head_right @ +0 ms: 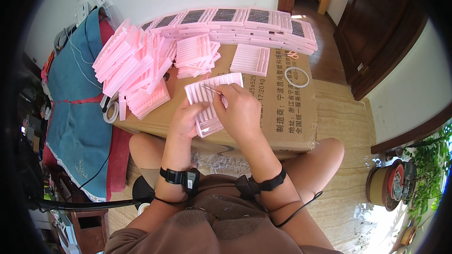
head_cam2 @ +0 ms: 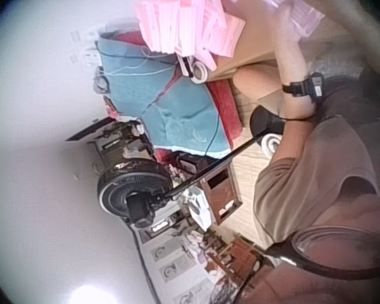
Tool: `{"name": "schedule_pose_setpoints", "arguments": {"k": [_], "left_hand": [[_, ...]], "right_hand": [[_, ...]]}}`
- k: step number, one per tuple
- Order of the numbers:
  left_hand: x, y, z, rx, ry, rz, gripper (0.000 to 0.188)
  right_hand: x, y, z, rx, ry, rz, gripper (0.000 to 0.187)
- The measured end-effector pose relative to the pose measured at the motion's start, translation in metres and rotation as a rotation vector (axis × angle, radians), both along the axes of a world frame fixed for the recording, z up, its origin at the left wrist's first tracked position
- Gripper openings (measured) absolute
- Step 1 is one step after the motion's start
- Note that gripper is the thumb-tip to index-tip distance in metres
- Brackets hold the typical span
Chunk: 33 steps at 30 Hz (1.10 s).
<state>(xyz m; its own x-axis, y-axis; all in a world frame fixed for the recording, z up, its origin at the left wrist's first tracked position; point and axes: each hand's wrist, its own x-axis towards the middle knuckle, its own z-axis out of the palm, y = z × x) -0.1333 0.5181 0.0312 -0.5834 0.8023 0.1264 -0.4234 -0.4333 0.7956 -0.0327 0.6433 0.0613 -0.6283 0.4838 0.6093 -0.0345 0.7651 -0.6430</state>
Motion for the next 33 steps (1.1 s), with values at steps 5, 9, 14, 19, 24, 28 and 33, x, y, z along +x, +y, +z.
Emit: {"name": "schedule_pose_setpoints", "arguments": {"k": [5,9,14,19,24,28,33], "left_hand": [[-0.0010,0.0016,0.0003,0.014,-0.011,-0.007,0.077],[-0.0026,0.0014,0.0023,0.006,-0.026,-0.001,0.076],[0.0006,-0.0002,0.0039,-0.052,-0.033,0.010,0.077],[-0.0016,0.0001,-0.0001,-0.046,-0.024,0.001,0.077],[-0.0025,0.0012,-0.0042,0.016,-0.007,-0.020,0.077],[-0.0030,0.0015,-0.0047,0.042,-0.027,-0.034,0.076],[-0.0036,-0.0002,-0.0023,0.003,-0.067,-0.034,0.075]], "right_hand": [[0.0029,-0.0011,0.0013,0.009,-0.063,0.020,0.008],[0.0041,-0.0003,0.0010,-0.015,-0.071,0.035,0.008],[-0.0007,0.0028,0.0010,-0.027,-0.008,0.030,0.009],[0.0007,0.0015,0.0009,-0.004,-0.018,0.011,0.009],[0.0034,-0.0008,0.0011,0.002,-0.059,0.010,0.007],[0.0076,-0.0016,-0.0002,-0.016,-0.074,0.038,0.006],[0.0046,-0.0014,-0.0020,-0.056,-0.002,0.079,0.006]]}}
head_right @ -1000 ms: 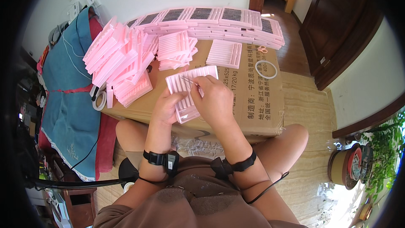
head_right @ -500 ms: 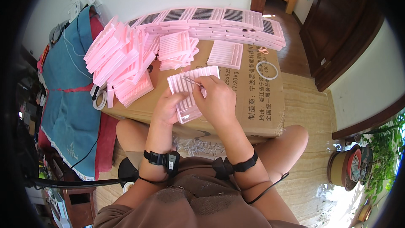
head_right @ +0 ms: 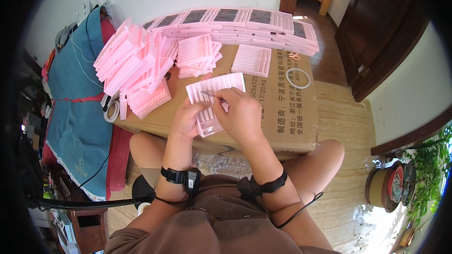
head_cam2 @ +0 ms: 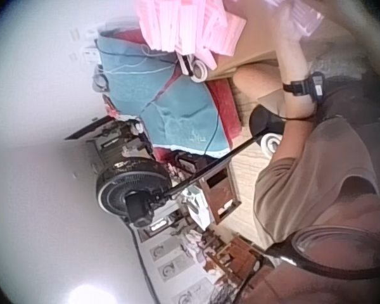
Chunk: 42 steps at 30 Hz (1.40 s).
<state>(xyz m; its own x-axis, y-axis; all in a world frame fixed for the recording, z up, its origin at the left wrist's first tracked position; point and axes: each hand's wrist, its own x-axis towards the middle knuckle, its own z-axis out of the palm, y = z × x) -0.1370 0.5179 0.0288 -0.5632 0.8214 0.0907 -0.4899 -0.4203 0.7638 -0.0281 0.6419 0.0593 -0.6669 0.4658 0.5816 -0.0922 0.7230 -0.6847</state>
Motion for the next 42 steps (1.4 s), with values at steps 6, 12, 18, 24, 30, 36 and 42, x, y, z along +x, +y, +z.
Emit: {"name": "schedule_pose_setpoints", "arguments": {"k": [6,12,18,24,30,36,42], "left_hand": [[0.007,0.001,0.002,-0.005,0.012,0.016,0.075],[0.006,0.003,0.001,0.052,0.015,-0.012,0.075],[0.003,0.003,0.000,0.055,-0.016,-0.002,0.076],[0.006,0.004,-0.001,0.081,-0.027,-0.038,0.076],[0.006,0.005,-0.005,0.074,-0.028,-0.025,0.075],[0.003,0.005,-0.009,0.090,0.014,-0.042,0.075],[0.005,0.003,-0.007,0.080,-0.007,-0.023,0.075]], "right_hand": [[-0.004,0.000,0.001,0.052,-0.027,-0.029,0.008],[0.001,-0.005,0.001,0.061,-0.053,-0.020,0.006],[0.002,-0.004,0.002,-0.026,-0.033,0.028,0.006],[-0.004,-0.005,0.004,0.031,-0.032,-0.006,0.007],[-0.001,-0.010,0.006,0.103,-0.025,-0.019,0.006],[0.000,-0.009,0.005,0.135,-0.041,-0.014,0.010],[0.002,-0.009,0.001,0.159,-0.052,0.005,0.009]]}}
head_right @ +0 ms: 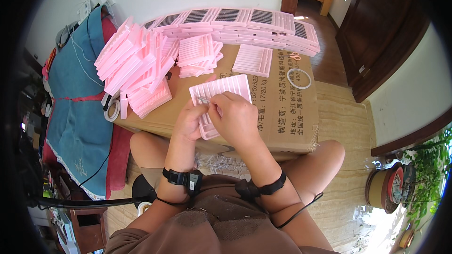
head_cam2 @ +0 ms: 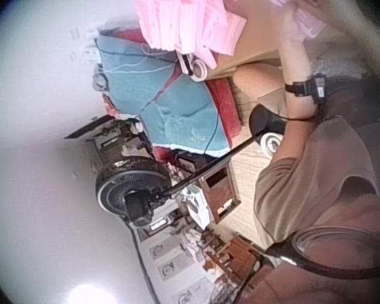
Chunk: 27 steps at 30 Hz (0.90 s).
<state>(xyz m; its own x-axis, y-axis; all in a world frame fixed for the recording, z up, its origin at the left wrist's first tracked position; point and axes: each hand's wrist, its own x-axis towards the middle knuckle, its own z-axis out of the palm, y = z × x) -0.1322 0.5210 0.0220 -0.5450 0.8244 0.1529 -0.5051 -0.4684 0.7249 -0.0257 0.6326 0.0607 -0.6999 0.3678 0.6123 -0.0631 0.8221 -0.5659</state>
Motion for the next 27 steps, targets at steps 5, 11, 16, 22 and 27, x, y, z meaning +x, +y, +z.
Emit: {"name": "schedule_pose_setpoints", "arguments": {"k": [5,11,16,22,27], "left_hand": [[-0.001,-0.001,0.003,0.011,-0.005,-0.006,0.074],[-0.001,-0.001,0.004,0.028,-0.031,-0.017,0.075],[0.000,-0.001,0.005,0.013,-0.017,-0.013,0.076],[-0.004,-0.002,0.002,0.004,0.014,-0.003,0.078],[-0.007,-0.002,-0.005,0.168,-0.011,-0.050,0.076]], "right_hand": [[0.000,-0.001,-0.001,-0.056,0.019,0.010,0.009],[-0.001,-0.002,0.000,-0.106,0.038,0.009,0.009],[-0.001,0.000,0.001,-0.108,0.024,0.029,0.007],[0.002,0.005,-0.005,-0.247,-0.002,0.124,0.008],[-0.005,0.012,-0.015,-0.597,-0.020,0.231,0.012]]}}
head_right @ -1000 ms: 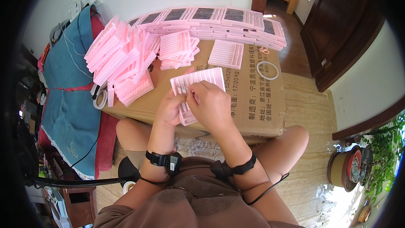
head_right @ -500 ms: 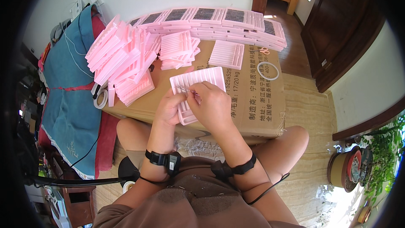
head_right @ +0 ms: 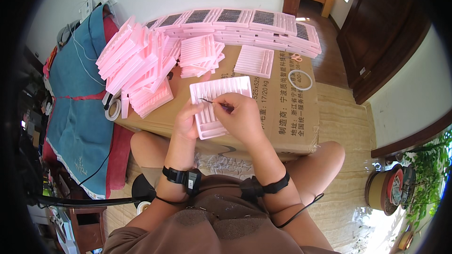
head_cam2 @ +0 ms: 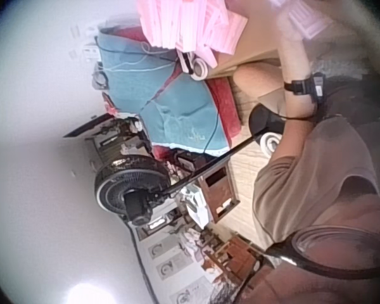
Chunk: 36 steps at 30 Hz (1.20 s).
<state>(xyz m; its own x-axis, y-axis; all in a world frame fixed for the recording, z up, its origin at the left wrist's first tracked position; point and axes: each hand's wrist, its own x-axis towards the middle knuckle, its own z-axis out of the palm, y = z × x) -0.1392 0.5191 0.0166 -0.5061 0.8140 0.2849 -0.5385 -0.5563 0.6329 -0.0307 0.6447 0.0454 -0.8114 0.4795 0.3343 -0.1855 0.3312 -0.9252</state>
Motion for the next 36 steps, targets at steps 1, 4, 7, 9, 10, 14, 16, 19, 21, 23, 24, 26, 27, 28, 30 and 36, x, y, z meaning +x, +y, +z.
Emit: {"name": "schedule_pose_setpoints", "arguments": {"k": [1,4,7,9,10,14,16,19,21,23,24,26,27,28,30,36], "left_hand": [[-0.001,0.000,-0.001,0.041,-0.025,-0.015,0.077],[-0.002,-0.001,-0.001,0.038,-0.095,-0.005,0.081],[-0.008,-0.008,0.005,0.006,-0.079,0.015,0.079],[-0.013,-0.013,0.010,-0.002,-0.065,0.083,0.077],[-0.017,-0.015,0.013,-0.006,-0.059,0.115,0.076],[-0.028,-0.019,0.021,0.070,0.036,0.130,0.072],[-0.031,-0.018,0.020,0.054,0.058,0.153,0.074],[-0.034,-0.018,0.016,0.034,0.075,0.168,0.077],[-0.035,-0.017,0.014,0.029,0.068,0.180,0.079],[-0.036,-0.018,0.014,0.026,0.064,0.177,0.081],[-0.035,-0.018,0.015,0.032,0.073,0.171,0.081],[-0.034,-0.018,0.019,0.053,0.101,0.156,0.082],[-0.033,-0.017,0.023,0.067,0.121,0.147,0.083],[-0.033,-0.015,0.026,0.079,0.124,0.132,0.083],[-0.031,-0.013,0.033,0.093,0.115,0.109,0.083],[-0.022,-0.014,0.034,0.108,0.079,0.125,0.092]], "right_hand": [[0.001,0.001,-0.001,-0.024,0.009,0.026,0.011],[0.008,0.007,0.003,-0.058,-0.065,0.120,0.010],[0.021,0.016,0.011,0.035,-0.153,0.377,0.010],[0.031,0.019,0.016,0.134,-0.197,0.632,0.010],[0.035,0.020,0.018,0.201,-0.296,0.699,0.011],[0.042,0.018,0.019,0.448,-0.554,0.765,0.022],[0.046,0.013,0.017,0.646,-0.595,0.518,0.028],[0.049,0.018,0.015,0.657,-0.699,0.461,0.036],[0.050,0.022,0.011,0.709,-0.711,0.430,0.034],[0.049,0.023,0.006,0.720,-0.685,0.344,0.034],[0.048,0.022,0.002,0.705,-0.651,0.276,0.035],[0.046,0.020,-0.003,0.695,-0.604,0.285,0.037],[0.046,0.020,-0.005,0.700,-0.590,0.360,0.038],[0.046,0.021,-0.005,0.708,-0.642,0.448,0.039],[0.046,0.027,-0.002,0.633,-0.744,0.595,0.041],[0.046,0.026,0.007,0.771,-0.871,0.265,0.036]]}}
